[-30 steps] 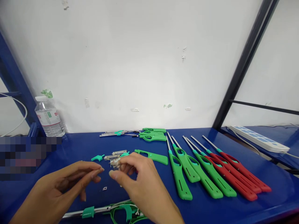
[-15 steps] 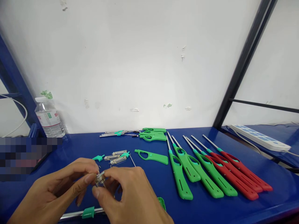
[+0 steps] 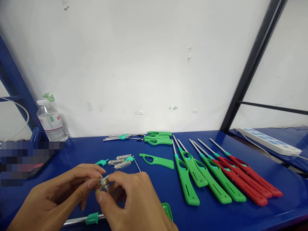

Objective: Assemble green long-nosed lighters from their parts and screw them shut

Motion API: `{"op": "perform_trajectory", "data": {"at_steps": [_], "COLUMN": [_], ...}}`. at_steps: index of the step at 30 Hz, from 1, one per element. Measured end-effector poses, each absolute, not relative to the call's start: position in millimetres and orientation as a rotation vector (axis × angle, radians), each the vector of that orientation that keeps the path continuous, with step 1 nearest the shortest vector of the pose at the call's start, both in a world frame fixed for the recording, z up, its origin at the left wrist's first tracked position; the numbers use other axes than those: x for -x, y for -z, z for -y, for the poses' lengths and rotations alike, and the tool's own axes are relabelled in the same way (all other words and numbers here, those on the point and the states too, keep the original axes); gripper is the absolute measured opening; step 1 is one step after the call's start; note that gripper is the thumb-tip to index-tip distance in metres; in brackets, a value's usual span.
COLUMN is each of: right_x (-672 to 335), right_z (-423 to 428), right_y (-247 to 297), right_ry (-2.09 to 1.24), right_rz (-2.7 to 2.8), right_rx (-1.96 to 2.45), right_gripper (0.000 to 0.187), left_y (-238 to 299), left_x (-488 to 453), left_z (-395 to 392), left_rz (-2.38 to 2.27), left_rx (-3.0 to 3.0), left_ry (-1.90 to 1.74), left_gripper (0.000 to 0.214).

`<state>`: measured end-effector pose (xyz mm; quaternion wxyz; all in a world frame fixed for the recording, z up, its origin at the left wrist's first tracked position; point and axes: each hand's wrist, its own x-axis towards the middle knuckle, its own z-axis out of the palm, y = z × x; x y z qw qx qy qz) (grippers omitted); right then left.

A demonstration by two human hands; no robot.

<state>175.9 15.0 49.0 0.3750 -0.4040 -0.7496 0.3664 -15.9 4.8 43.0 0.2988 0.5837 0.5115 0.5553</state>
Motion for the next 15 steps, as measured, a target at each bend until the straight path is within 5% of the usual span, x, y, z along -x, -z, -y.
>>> {"op": "perform_trajectory", "data": {"at_steps": [15], "right_x": [-165.7], "right_z": [-3.4], "right_y": [-38.2], "right_ry": [-0.762], "right_rz": [1.924], "right_rx": [1.182], "right_gripper": [0.015], "left_y": [-34.6], "left_x": [18.8], "left_z": [-5.9], "left_rz": [-1.360], "left_rx": [-1.588], "left_ry": [-1.554], "left_gripper": [0.019]}}
